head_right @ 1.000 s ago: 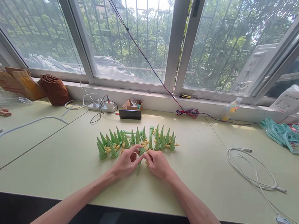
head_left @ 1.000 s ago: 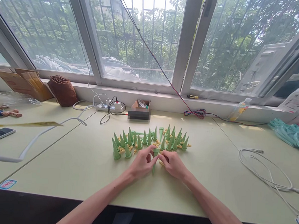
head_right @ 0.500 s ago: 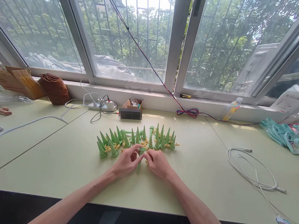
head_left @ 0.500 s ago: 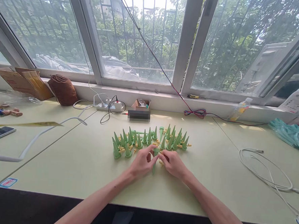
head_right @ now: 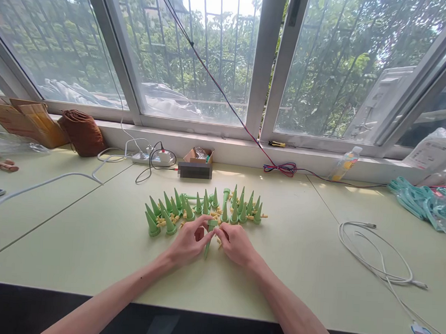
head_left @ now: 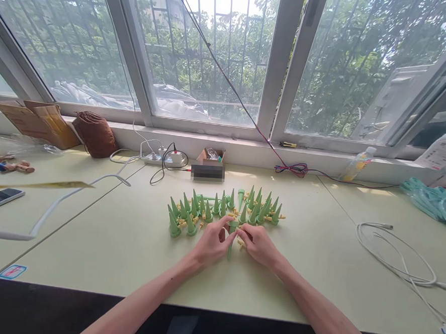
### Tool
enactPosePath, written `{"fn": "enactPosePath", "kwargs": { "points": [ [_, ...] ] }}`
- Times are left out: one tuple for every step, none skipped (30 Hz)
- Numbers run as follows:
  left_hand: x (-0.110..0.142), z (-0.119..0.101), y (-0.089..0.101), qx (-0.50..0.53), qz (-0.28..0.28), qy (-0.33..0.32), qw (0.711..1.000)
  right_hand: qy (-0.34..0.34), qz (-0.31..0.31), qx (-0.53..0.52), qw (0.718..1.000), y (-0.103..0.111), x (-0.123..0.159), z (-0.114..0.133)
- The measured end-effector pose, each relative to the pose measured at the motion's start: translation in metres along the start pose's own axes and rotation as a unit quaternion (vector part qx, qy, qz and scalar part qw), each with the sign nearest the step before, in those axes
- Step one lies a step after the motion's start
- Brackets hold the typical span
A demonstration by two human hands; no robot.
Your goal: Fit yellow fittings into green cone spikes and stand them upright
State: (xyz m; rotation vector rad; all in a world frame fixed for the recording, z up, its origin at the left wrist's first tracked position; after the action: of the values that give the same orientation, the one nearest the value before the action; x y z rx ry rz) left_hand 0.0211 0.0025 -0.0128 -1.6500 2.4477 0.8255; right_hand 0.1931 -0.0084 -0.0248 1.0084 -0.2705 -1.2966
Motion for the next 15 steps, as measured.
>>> {"fn": "enactPosePath", "kwargs": {
  "points": [
    [-0.0001,0.0,0.0001,-0.001,0.0,-0.001,1.0,0.0,-0.001,0.0,1.0,0.0,0.0,0.0],
    [-0.0002,-0.0001,0.0002,-0.003,-0.001,-0.002,1.0,0.0,-0.002,0.0,1.0,0.0,0.0,0.0],
    [-0.0003,-0.0002,0.0003,-0.005,-0.002,-0.003,1.0,0.0,-0.003,0.0,1.0,0.0001,-0.0001,0.0001],
    [-0.0004,-0.0003,0.0004,-0.007,-0.003,-0.003,1.0,0.0,-0.004,0.0,1.0,0.0001,-0.0001,0.0001],
    [-0.0005,-0.0005,0.0006,-0.009,-0.004,-0.004,1.0,-0.001,-0.005,-0.001,1.0,0.0002,-0.0001,0.0002],
    [-0.0005,-0.0008,0.0007,-0.01,-0.005,-0.005,1.0,-0.002,-0.006,-0.002,1.0,0.0003,-0.0001,0.0002],
    [-0.0004,-0.0012,0.0008,-0.01,-0.005,-0.006,1.0,-0.003,-0.006,-0.002,1.0,0.0004,-0.0001,0.0001],
    [-0.0004,-0.0016,0.0008,-0.009,-0.004,-0.006,1.0,-0.004,-0.007,-0.003,1.0,0.0004,0.0,0.0],
    [-0.0003,-0.0021,0.0009,-0.008,-0.004,-0.006,1.0,-0.004,-0.008,-0.005,1.0,0.0003,0.0001,-0.0002],
    [-0.0003,-0.0025,0.0009,-0.007,-0.004,-0.005,1.0,-0.004,-0.009,-0.006,1.0,0.0002,0.0001,-0.0005],
    [-0.0002,-0.0029,0.0009,-0.007,-0.005,-0.005,1.0,-0.004,-0.009,-0.008,1.0,0.0,0.0001,-0.0008],
    [-0.0002,-0.0031,0.0009,-0.007,-0.006,-0.005,1.0,-0.005,-0.011,-0.01,1.0,-0.0002,0.0001,-0.0011],
    [-0.0002,-0.0032,0.0009,-0.009,-0.007,-0.007,1.0,-0.004,-0.013,-0.012,1.0,-0.0005,0.0,-0.0015],
    [-0.0002,-0.0031,0.0009,-0.01,-0.008,-0.01,1.0,-0.004,-0.015,-0.014,1.0,-0.0006,-0.0001,-0.0018],
    [-0.0001,-0.0027,0.0009,-0.01,-0.01,-0.014,1.0,-0.003,-0.018,-0.016,1.0,-0.0008,-0.0002,-0.0021]
  ]
}}
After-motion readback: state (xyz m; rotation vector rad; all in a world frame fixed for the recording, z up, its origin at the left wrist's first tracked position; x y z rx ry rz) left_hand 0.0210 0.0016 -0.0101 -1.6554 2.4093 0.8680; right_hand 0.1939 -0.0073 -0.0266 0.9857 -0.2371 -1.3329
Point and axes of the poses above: each hand's wrist, its own x-axis away from the middle knuckle, its own y-axis out of the back of the hand, z = x × y, the point moved 2 cm from there along -x, towards the middle knuckle, and after that the axes turned 13 degrees about x, right-handed, at the moved point
